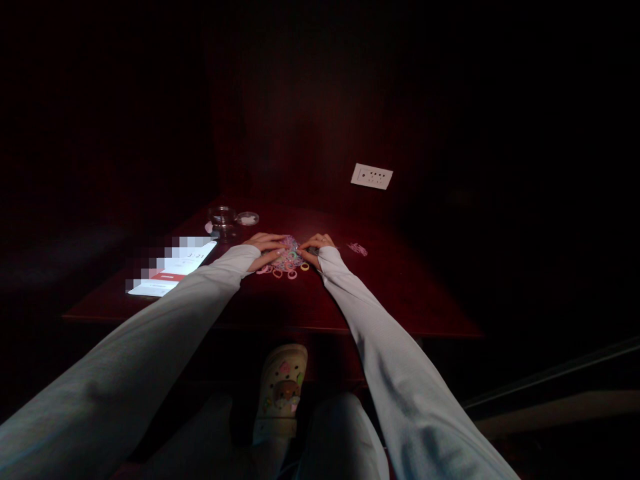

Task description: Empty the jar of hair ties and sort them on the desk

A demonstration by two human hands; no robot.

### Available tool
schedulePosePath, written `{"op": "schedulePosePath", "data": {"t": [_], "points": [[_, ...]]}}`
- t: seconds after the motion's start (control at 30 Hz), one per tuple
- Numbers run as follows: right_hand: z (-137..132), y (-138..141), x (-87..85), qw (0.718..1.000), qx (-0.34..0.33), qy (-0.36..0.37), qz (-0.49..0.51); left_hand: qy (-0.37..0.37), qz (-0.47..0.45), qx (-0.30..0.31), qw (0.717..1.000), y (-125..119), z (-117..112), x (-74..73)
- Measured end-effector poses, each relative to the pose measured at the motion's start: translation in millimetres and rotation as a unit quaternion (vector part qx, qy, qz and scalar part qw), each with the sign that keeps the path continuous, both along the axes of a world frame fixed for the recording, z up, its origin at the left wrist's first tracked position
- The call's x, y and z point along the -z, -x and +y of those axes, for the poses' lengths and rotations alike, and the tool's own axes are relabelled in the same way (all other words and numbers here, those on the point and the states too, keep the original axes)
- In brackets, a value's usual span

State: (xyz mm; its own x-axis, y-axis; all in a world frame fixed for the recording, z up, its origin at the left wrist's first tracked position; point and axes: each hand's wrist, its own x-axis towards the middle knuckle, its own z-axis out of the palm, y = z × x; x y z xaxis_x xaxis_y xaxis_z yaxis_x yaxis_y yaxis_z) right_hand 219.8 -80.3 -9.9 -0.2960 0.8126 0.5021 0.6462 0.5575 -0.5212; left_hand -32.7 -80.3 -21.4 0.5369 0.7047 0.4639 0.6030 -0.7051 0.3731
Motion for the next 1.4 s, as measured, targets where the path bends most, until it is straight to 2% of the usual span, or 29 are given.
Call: {"op": "schedulePosePath", "data": {"t": [0.23,0.37,0.5,0.6,0.7,0.87,1.13,1.4], "points": [[0,2,-7.9,0.998,0.019,0.015,0.055,-0.009,-0.027,0.000,1.000,-1,-1,0.6],[3,3,-6.4,0.987,0.024,0.046,0.152,-0.019,-0.026,0.007,0.999,-1,-4,-3.5],[2,7,-4.0,0.954,-0.037,0.124,0.269,-0.048,-0.027,-0.002,0.998,-1,-6,-7.9],[-2,15,-6.1,0.933,-0.076,0.155,0.317,-0.066,-0.025,-0.007,0.997,-1,-6,-10.2],[-7,25,-10.0,0.922,-0.093,0.182,0.328,-0.072,-0.016,-0.004,0.997,-1,-6,-11.2],[-16,36,-13.4,0.923,-0.125,0.179,0.317,-0.079,-0.007,-0.004,0.997,-1,-5,-11.5],[-13,37,-7.1,0.929,-0.137,0.175,0.296,-0.082,-0.017,0.006,0.996,1,-7,-14.3],[-10,31,-6.7,0.944,-0.074,0.146,0.288,-0.093,-0.033,0.008,0.995,-1,-10,-17.1]]}}
